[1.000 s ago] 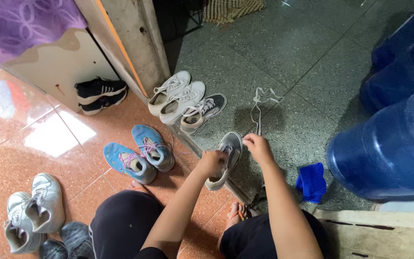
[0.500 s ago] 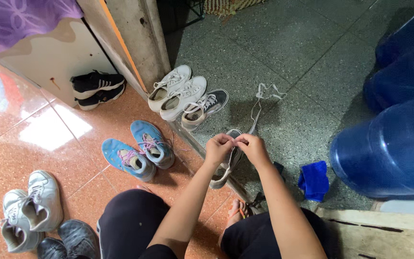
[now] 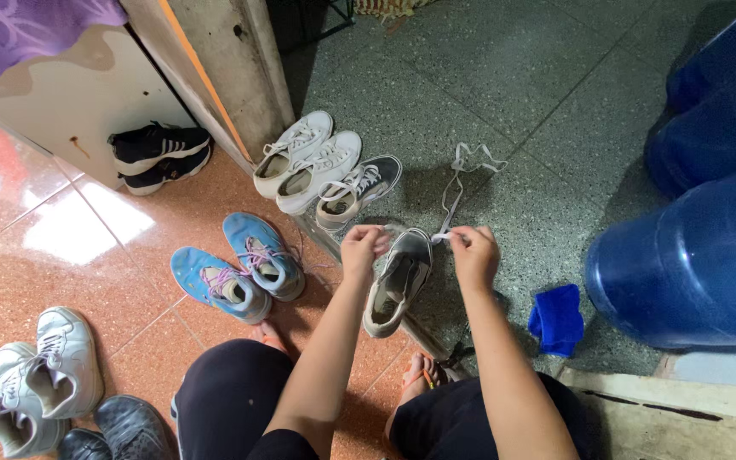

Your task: The person sits on the floor and repairs a pair of gray sneakers by replacing the laces. They remove the old laces, wipe the shoes with a blue cloth, and thread new white laces through the eyelets, finishing by tying them.

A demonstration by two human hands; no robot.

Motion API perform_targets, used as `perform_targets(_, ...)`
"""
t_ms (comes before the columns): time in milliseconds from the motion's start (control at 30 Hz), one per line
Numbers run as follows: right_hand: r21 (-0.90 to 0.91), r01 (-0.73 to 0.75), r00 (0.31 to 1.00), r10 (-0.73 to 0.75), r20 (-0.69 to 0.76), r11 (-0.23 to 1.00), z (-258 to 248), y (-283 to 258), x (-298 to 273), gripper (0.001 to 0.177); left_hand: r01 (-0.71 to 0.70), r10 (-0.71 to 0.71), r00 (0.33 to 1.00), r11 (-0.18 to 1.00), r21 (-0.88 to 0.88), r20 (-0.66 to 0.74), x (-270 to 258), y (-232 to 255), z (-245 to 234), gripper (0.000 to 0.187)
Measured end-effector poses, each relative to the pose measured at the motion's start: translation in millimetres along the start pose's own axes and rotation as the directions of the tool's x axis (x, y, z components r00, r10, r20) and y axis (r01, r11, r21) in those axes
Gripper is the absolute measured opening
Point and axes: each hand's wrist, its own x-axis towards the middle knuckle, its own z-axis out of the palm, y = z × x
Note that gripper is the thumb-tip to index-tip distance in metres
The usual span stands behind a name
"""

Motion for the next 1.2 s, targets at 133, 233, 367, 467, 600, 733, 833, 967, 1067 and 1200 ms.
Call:
perform_targets(133,0.228,-0.432,0.889,0.370,0.270,0.872,11.6,27.1,6.5,0.002,0.194,-0.192,0.979,0.981,0.016,-0.072,21.8,-23.9,-41.8,0.012)
perform_targets(233,-0.007,-0.332,0.909,0.322,0.267,0.943,22.8,41.8,-3.0,0.002,0.309,-0.309,0.942,0.951,-0.020,-0.128,24.6,-31.9,-58.6,0.007)
perform_targets(367,-0.108,-0.095,0.946,0.123,0.300,0.990,30.7,40.5,-8.5,0.009,0.072,-0.041,0.996,0.901,0.428,-0.082,20.7,-30.1,-45.4,0.008)
perform_targets(467,-0.142,-0.030,0.911,0.086,0.404,0.989,28.2,35.4,-10.5,0.008,-0.147,0.129,0.988,0.677,0.721,0.080,6.5,-25.6,-24.4,0.003)
perform_targets(600,-0.276,0.147,0.934,-0.041,0.355,0.950,29.3,35.0,-11.3,0.007,-0.450,0.200,0.892,0.321,0.834,0.404,-17.6,-21.8,3.5,0.018)
perform_targets(733,-0.311,0.154,0.938,-0.040,0.345,0.938,39.3,43.7,-15.9,0.006,-0.495,0.107,0.868,0.124,0.860,0.484,-29.1,-24.5,21.5,0.015)
perform_targets(833,-0.306,0.150,0.936,-0.035,0.351,0.940,48.7,49.9,-21.6,0.006,-0.378,0.078,0.925,0.105,0.920,0.371,-27.6,-29.3,24.0,0.026)
perform_targets(967,-0.320,0.150,0.923,-0.016,0.384,0.935,49.4,50.8,-19.9,0.005,-0.412,0.001,0.908,0.172,0.895,0.418,-21.3,-35.3,6.8,0.029)
perform_targets(1067,-0.287,0.147,0.905,-0.011,0.425,0.947,44.4,45.0,-18.8,0.004,-0.386,-0.052,0.915,0.181,0.905,0.401,-7.7,-46.8,-10.3,0.028)
perform_targets(1200,-0.297,0.040,0.893,0.099,0.439,0.954,42.3,31.5,-19.7,0.003,-0.305,-0.100,0.928,0.345,0.888,0.358,7.8,-62.1,-32.4,0.030)
